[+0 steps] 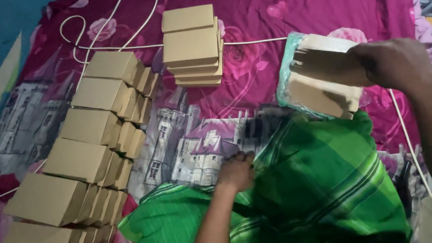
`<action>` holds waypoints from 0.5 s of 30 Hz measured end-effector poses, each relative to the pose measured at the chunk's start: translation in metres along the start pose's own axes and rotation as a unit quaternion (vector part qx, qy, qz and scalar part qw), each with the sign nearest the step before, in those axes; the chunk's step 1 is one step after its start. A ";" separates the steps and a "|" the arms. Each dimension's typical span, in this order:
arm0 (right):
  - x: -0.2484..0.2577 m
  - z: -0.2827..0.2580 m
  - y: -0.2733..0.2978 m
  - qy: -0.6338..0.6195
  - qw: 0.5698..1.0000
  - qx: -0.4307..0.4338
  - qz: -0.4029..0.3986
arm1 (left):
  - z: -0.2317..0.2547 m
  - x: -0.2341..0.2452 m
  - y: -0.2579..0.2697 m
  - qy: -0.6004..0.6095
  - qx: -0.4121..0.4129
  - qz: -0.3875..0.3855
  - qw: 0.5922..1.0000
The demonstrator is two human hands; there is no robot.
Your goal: The person folds cardboard sheets into small rectangular boxes by hand, pressing on the creases and then placing the finished boxes aside on a bed.
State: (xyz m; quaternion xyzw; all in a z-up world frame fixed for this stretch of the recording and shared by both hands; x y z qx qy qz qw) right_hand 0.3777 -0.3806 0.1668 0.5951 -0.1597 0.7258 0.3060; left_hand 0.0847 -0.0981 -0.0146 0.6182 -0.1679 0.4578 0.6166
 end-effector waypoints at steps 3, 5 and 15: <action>0.054 -0.024 0.013 0.099 0.995 -0.006 -0.022 | -0.021 0.019 0.005 0.063 -0.002 0.088 0.994; 0.085 -0.041 0.032 0.105 0.985 0.036 0.129 | -0.037 0.030 0.009 0.177 0.031 0.138 0.974; 0.058 -0.103 -0.038 -0.387 0.843 0.182 0.328 | -0.148 0.018 -0.007 0.733 -0.097 0.207 0.640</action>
Point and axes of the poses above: each hand's wrist, its own y-axis away from the middle knuckle, its own x-axis out of the back of the hand, z = x × y, the point moved 2 cm from there along -y, towards the middle knuckle, and after that the axes turned 15 degrees about x, right-handed, at the moved point
